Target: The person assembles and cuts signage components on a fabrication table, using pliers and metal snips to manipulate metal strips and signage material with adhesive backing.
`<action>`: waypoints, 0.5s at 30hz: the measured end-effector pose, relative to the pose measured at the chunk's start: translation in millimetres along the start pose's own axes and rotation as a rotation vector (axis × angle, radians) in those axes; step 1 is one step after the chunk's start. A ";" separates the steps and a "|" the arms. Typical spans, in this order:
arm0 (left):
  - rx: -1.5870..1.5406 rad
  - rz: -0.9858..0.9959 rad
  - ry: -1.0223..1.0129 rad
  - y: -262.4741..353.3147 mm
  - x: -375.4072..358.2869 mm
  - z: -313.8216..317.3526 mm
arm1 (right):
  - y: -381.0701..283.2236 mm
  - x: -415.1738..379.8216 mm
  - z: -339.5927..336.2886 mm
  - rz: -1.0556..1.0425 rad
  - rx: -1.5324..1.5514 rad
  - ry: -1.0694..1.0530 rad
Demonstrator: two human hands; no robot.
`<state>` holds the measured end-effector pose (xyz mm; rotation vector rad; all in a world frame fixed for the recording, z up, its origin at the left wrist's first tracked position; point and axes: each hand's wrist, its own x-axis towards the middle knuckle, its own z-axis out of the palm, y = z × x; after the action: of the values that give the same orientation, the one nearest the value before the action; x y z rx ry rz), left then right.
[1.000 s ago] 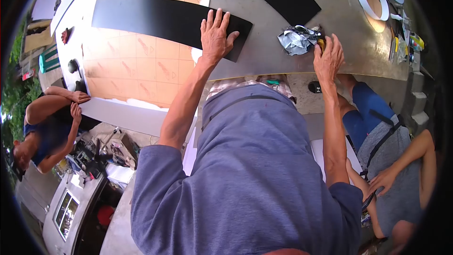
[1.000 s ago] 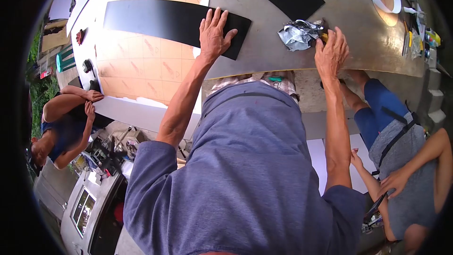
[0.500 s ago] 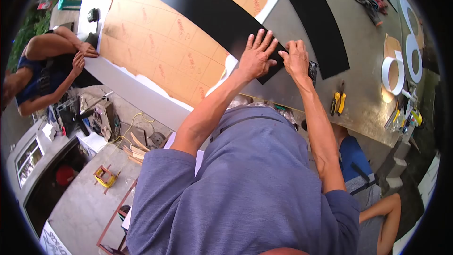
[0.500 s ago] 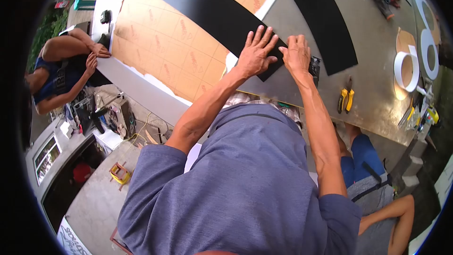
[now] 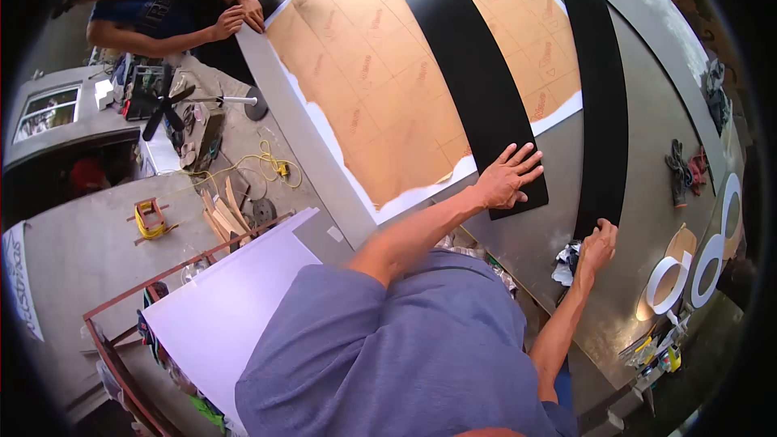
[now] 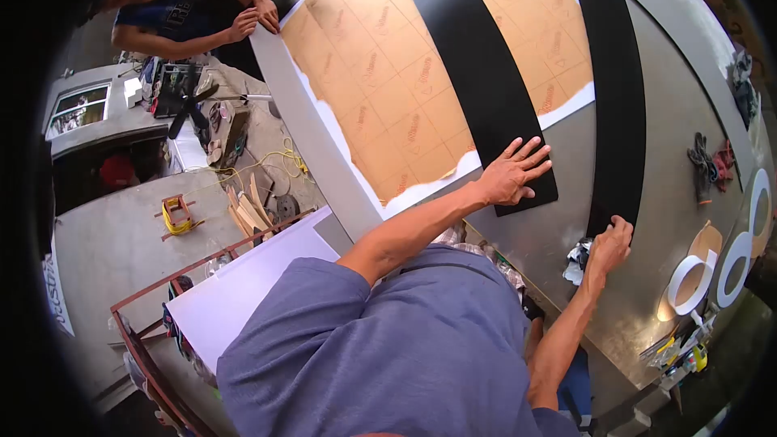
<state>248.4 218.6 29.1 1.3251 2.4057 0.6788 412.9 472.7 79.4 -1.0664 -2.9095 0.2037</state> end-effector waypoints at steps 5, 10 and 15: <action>-0.080 -0.010 0.068 -1.1 -1.3 14.2 | 15.2 29.2 -19.4 0.073 -0.076 -0.049; -0.131 -0.241 0.256 27.9 -5.3 15.2 | -19.8 51.0 0.5 -0.298 0.620 -0.085; -0.477 -0.470 0.491 52.0 -67.9 -14.5 | -59.0 34.2 39.5 -0.379 0.703 -0.369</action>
<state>313.6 181.0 72.2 0.4096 2.5271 1.4346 345.9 445.8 47.9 -0.3857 -2.8408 1.3901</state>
